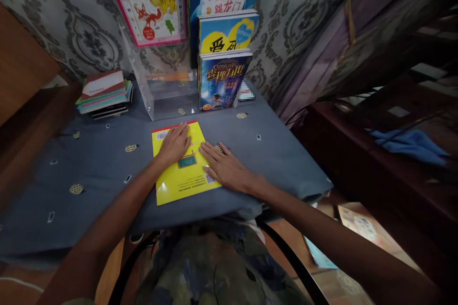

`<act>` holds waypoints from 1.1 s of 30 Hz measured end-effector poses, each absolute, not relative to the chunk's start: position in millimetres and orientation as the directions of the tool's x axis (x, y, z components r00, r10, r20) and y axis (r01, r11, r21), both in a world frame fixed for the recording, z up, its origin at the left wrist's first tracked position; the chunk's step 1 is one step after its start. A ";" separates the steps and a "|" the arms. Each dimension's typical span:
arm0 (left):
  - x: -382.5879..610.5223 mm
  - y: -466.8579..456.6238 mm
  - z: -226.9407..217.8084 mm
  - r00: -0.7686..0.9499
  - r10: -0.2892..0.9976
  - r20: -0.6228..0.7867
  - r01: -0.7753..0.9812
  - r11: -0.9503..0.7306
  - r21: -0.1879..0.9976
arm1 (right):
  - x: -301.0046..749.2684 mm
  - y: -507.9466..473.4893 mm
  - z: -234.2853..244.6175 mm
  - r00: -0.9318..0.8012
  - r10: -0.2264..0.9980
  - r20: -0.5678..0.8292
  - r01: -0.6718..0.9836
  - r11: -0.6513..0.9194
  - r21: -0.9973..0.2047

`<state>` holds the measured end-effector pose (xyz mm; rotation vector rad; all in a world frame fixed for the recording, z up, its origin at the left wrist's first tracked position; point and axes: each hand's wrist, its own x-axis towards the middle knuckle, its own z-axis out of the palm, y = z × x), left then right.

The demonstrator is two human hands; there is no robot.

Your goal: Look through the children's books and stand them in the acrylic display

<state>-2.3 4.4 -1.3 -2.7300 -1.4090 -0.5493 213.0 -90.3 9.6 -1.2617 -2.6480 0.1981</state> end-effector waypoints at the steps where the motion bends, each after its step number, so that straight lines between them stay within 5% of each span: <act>1: -2.6 4.9 -1.5 0.533 0.783 0.320 0.790 -0.596 0.142 | 215.1 -95.2 9.8 -0.623 0.771 0.131 0.743 0.635 -0.209; 16: -1.0 1.8 12.4 0.554 0.780 0.290 0.788 -0.604 0.118 | 231.5 -201.7 2.1 -0.567 0.778 0.269 0.769 0.617 -0.165; 24: 8.2 -105.5 28.9 0.824 0.553 0.128 0.547 -0.833 0.080 | 228.2 -203.2 -4.3 -0.534 0.768 0.353 0.786 0.605 -0.128; 33: -5.4 -153.4 18.5 0.835 0.545 0.077 0.548 -0.837 -0.016 | 229.9 -200.7 -4.0 -0.554 0.719 0.420 0.769 0.635 -0.072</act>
